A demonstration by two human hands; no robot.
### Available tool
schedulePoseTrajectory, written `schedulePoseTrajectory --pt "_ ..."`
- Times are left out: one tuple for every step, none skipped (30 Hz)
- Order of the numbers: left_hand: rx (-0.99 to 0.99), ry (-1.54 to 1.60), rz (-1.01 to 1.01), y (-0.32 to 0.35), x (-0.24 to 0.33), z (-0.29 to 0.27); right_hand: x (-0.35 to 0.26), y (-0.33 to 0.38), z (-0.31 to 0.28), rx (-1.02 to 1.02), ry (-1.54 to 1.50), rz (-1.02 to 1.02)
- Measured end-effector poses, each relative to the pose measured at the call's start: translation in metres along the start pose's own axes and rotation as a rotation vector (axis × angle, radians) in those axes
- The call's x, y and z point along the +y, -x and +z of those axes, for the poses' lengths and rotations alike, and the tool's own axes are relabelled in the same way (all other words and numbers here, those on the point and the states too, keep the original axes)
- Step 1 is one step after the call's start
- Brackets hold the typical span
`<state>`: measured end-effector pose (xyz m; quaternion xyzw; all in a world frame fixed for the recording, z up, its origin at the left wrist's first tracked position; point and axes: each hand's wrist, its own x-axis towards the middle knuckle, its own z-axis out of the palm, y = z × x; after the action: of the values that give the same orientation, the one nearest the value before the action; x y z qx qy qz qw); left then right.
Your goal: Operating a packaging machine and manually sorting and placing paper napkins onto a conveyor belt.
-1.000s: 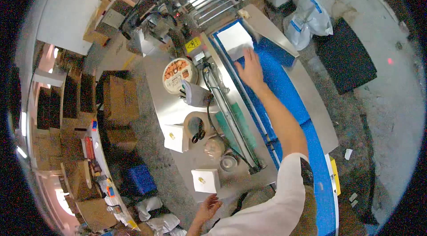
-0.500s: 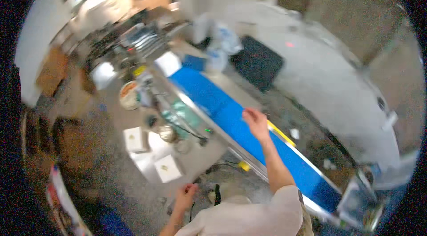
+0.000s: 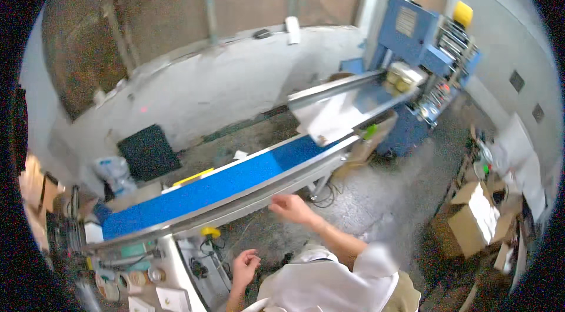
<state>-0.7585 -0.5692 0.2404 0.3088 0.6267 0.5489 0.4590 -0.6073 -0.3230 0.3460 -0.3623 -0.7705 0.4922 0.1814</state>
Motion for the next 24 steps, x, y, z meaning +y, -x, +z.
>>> schedulePoseTrajectory --pt "-0.053 -0.015 -0.028 -0.008 0.001 0.024 0.013 0.013 -0.02 0.011 0.004 -0.012" --pt "-0.098 -0.028 -0.054 -0.016 -0.005 0.05 0.031 0.027 -0.04 0.016 0.012 -0.027" --pt "-0.144 -0.052 -0.059 -0.023 -0.007 0.07 0.046 0.04 -0.058 0.036 0.024 -0.021" --pt "-0.177 -0.072 -0.063 -0.03 -0.009 0.091 0.061 0.056 -0.077 0.068 0.01 -0.005" --pt "-0.221 -0.104 -0.043 -0.038 -0.013 0.114 0.076 0.071 -0.096 0.127 -0.03 -0.016" --pt "-0.263 -0.135 -0.022 -0.046 -0.012 0.14 0.092 0.086 -0.118 0.184 -0.069 -0.03" --pt "-0.287 -0.152 -0.022 -0.051 -0.011 0.167 0.11 0.101 -0.138 0.211 -0.08 -0.022" --pt "-0.309 -0.186 -0.058 -0.058 -0.003 0.199 0.128 0.116 -0.163 0.243 -0.067 0.009" --pt "-0.327 -0.221 -0.094 -0.065 0.004 0.231 0.147 0.13 -0.188 0.272 -0.057 0.04" --pt "-0.343 -0.239 -0.094 -0.072 0.009 0.267 0.166 0.144 -0.216 0.291 -0.07 0.045" --pt "-0.349 -0.305 -0.1 -0.076 0.014 0.306 0.183 0.16 -0.244 0.247 -0.062 0.133" --pt "-0.361 -0.38 -0.111 -0.077 0.024 0.341 0.198 0.176 -0.263 0.206 -0.064 0.227" --pt "-0.425 -0.362 -0.111 -0.077 0.034 0.377 0.217 0.189 -0.281 0.222 -0.09 0.236" --pt "-0.459 -0.415 -0.1 -0.083 0.034 0.406 0.237 0.198 -0.297 0.253 -0.093 0.236" --pt "-0.491 -0.461 -0.092 -0.085 0.039 0.439 0.256 0.209 -0.316 0.278 -0.091 0.239" --pt "-0.489 -0.423 -0.154 -0.082 0.047 0.464 0.272 0.219 -0.331 0.303 -0.089 0.241" --pt "-0.488 -0.435 -0.156 -0.086 0.048 0.489 0.279 0.228 -0.346 0.336 -0.083 0.2" --pt "-0.506 -0.497 -0.138 -0.093 0.047 0.512 0.294 0.234 -0.363 0.337 -0.093 0.198" --pt "-0.522 -0.558 -0.121 -0.101 0.046 0.535 0.31 0.241 -0.383 0.358 -0.143 0.25" --pt "-0.588 -0.46 -0.091 -0.112 0.034 0.555 0.323 0.248 -0.394 0.367 -0.199 0.301" --pt "-0.643 -0.36 -0.06 -0.123 0.043 0.58 0.331 0.256 -0.41 0.444 -0.162 0.307" --pt "-0.712 -0.435 -0.172 -0.133 0.055 0.6 0.336 0.265 -0.423 0.475 -0.257 0.326" --pt "-0.719 -0.438 -0.179 -0.145 0.059 0.62 0.341 0.276 -0.439 0.528 -0.342 0.362" --pt "-0.741 -0.367 -0.223 -0.158 0.061 0.639 0.349 0.28 -0.451 0.572 -0.316 0.385"
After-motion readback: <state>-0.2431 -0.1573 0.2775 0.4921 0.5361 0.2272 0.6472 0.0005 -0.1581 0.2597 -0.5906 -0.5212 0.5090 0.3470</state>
